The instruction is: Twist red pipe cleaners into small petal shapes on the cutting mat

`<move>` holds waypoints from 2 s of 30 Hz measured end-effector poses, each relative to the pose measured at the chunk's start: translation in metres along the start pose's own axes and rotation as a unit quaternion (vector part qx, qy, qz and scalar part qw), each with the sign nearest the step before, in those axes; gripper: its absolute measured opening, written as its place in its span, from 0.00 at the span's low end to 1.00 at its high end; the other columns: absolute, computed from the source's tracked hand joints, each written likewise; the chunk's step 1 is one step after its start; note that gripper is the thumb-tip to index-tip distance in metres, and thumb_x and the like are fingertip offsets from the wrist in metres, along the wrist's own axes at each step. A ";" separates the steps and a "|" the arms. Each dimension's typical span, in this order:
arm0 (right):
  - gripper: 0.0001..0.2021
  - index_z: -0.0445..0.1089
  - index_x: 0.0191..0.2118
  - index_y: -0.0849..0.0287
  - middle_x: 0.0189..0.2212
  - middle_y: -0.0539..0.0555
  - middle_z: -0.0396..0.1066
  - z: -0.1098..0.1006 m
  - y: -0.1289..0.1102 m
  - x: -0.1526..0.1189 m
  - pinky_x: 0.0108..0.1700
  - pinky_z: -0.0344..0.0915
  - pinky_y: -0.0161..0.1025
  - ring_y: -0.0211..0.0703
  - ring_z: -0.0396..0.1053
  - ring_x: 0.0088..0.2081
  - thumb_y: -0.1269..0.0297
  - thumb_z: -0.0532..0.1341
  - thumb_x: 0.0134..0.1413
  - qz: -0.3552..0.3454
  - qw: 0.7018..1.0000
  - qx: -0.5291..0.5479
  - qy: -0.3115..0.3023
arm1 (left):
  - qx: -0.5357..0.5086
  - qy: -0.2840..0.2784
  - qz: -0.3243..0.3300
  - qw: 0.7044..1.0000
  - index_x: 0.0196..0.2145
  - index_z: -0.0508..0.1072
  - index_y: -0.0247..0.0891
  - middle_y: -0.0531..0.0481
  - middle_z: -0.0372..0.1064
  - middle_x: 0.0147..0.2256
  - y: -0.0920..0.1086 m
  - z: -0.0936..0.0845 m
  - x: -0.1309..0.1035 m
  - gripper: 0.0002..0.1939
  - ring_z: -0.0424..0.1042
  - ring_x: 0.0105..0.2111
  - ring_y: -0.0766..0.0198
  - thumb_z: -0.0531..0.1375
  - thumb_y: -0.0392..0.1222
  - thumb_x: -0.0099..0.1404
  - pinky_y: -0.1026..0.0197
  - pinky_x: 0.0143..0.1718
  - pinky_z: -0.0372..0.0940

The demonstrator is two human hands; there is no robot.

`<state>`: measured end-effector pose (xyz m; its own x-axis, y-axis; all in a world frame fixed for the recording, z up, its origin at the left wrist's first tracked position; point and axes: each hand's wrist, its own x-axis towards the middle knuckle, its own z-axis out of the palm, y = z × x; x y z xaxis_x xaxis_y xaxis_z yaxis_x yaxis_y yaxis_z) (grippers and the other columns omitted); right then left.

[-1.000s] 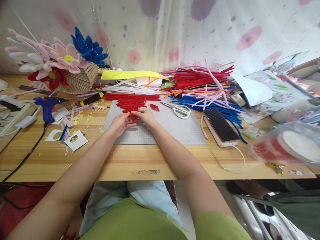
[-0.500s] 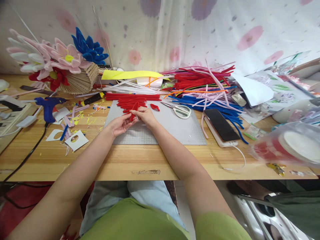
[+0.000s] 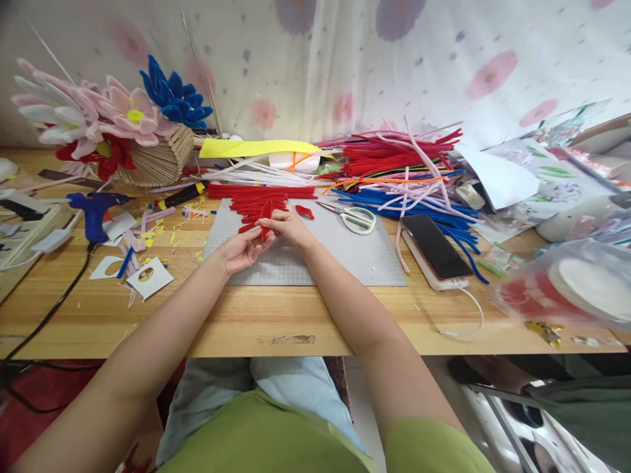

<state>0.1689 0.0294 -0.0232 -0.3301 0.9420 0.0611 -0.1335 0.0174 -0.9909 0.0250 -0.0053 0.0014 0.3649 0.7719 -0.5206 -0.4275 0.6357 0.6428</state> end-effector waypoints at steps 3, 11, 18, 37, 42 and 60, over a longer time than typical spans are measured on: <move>0.18 0.70 0.23 0.63 0.19 0.48 0.61 -0.001 0.000 0.000 0.24 0.51 0.32 0.30 0.55 0.22 0.51 0.67 0.35 0.019 0.999 -0.043 0.005 | 0.054 0.032 0.047 0.997 0.34 0.71 0.32 0.47 0.72 0.27 -0.005 0.004 0.002 0.08 0.73 0.27 0.70 0.51 0.33 0.64 0.73 0.20 0.66; 0.19 0.67 0.21 0.63 0.16 0.46 0.59 -0.001 -0.003 0.001 0.22 0.49 0.31 0.29 0.54 0.20 0.49 0.66 0.34 0.034 0.994 -0.098 -0.018 | 0.124 0.005 0.098 0.987 0.29 0.69 0.32 0.50 0.68 0.23 -0.007 0.002 0.002 0.06 0.69 0.23 0.69 0.54 0.33 0.63 0.62 0.28 0.70; 0.20 0.66 0.19 0.63 0.15 0.45 0.59 0.003 -0.008 0.000 0.23 0.50 0.31 0.28 0.54 0.20 0.49 0.67 0.32 0.020 0.993 -0.111 0.019 | 0.270 0.056 0.187 0.943 0.29 0.72 0.30 0.48 0.72 0.26 -0.008 -0.006 0.013 0.04 0.73 0.27 0.68 0.63 0.34 0.55 0.64 0.33 0.69; 0.17 0.72 0.27 0.65 0.16 0.46 0.64 -0.006 -0.001 0.006 0.21 0.53 0.29 0.28 0.59 0.19 0.57 0.70 0.31 0.091 0.995 0.047 -0.016 | 0.080 -0.030 0.072 0.994 0.32 0.74 0.32 0.46 0.74 0.29 0.003 -0.008 0.013 0.09 0.75 0.31 0.68 0.54 0.33 0.64 0.66 0.39 0.70; 0.16 0.73 0.27 0.65 0.15 0.45 0.63 -0.006 -0.008 0.003 0.21 0.54 0.28 0.27 0.58 0.18 0.59 0.70 0.32 0.120 0.989 0.073 -0.052 | 0.099 -0.033 0.061 0.993 0.34 0.74 0.32 0.45 0.75 0.31 0.005 -0.007 0.010 0.06 0.75 0.32 0.67 0.57 0.31 0.61 0.67 0.36 0.70; 0.16 0.65 0.27 0.61 0.22 0.47 0.64 0.005 0.000 0.000 0.23 0.53 0.31 0.30 0.56 0.21 0.50 0.59 0.48 -0.025 0.988 -0.155 -0.003 | 0.084 0.116 0.200 0.969 0.25 0.71 0.29 0.49 0.71 0.21 0.005 -0.001 0.009 0.02 0.71 0.21 0.69 0.62 0.28 0.52 0.66 0.26 0.67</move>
<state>0.1643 0.0282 -0.0227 -0.3360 0.9353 0.1111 0.1426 0.1671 -0.9756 0.0255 0.0053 -0.0003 -0.0058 0.9509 -0.3095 -0.3481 0.2883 0.8920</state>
